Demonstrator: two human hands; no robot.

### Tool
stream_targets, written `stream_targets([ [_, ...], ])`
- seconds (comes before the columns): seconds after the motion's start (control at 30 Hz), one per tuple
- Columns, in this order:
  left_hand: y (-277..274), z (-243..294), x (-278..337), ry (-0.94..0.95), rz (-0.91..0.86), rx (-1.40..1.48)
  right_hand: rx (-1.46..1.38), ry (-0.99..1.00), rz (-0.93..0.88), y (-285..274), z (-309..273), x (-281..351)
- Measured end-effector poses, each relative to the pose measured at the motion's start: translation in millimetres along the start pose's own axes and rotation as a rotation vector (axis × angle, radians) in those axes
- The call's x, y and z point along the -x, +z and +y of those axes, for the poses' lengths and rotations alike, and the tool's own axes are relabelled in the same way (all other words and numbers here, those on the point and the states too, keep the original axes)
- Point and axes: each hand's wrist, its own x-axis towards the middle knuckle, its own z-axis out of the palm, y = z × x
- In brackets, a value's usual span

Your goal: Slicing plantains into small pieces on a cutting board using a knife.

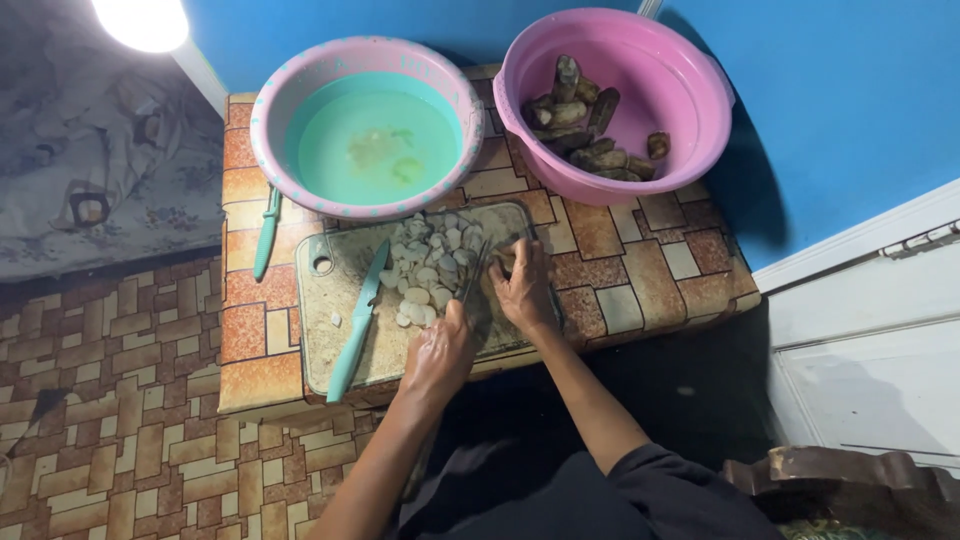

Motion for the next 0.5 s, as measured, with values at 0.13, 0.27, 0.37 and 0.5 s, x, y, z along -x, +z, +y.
stream_targets([
  [0.13,-15,8,18,-0.039,-0.064,0.085,-0.012,-0.019,-0.012,3,4,1],
  [0.27,2,7,18,-0.010,-0.033,-0.024,0.057,-0.007,-0.009,11,12,0],
  [0.37,-2,9,7,-0.032,-0.085,0.071,0.138,0.014,-0.029,16,15,-1],
  [0.5,13,2,-18,-0.035,-0.105,0.047,0.159,0.048,-0.046,19,13,-1],
])
